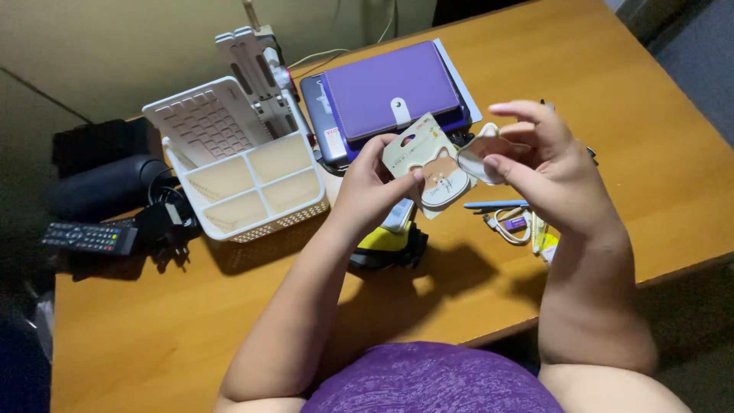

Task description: The recorder uses a yellow cloth to wipe and clean various items on a desk, including a keyboard, a hair dryer, and a smartwatch.

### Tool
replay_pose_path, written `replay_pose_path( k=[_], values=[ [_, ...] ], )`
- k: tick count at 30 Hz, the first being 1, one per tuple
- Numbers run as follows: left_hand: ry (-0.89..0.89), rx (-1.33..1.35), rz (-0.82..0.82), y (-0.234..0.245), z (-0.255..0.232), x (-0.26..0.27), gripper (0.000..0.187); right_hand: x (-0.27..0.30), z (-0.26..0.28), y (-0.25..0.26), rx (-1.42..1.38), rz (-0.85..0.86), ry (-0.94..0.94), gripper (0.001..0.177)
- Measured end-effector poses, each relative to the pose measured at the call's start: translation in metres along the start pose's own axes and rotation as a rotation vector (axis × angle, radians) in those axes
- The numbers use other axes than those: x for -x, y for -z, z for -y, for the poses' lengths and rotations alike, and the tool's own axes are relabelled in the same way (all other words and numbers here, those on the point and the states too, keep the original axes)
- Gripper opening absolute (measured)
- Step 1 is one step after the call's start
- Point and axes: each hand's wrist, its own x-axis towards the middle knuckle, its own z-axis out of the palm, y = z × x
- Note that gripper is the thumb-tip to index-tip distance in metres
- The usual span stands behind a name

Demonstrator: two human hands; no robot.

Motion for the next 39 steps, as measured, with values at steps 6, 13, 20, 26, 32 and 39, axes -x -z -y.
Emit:
replay_pose_path(
  k=[6,13,20,26,32,39],
  values=[
    [0.096,-0.126,0.044,-0.002,-0.065,0.038,0.044,0.006,-0.002,-0.022,0.204,0.341,0.157,0.032],
    [-0.095,-0.441,0.116,0.032,-0.12,0.073,0.043,-0.009,0.049,-0.12,0.511,0.049,0.567,0.053],
    [-0.197,-0.296,-0.03,0.08,-0.153,0.086,0.045,-0.073,0.012,-0.18,-0.125,0.259,0.275,0.039],
    [-0.449,-0.989,-0.491,0.13,-0.133,0.065,0.034,-0.119,0.005,-0.22,0.443,0.107,0.454,0.018],
    [-0.623,-1.237,-0.569,0.168,-0.09,0.048,0.035,-0.136,-0.032,-0.227,0.673,0.023,0.675,0.008],
    [-0.459,-1.326,-0.63,0.167,-0.067,0.037,0.037,-0.134,-0.045,-0.228,0.916,-0.048,0.723,0.01]
  ],
)
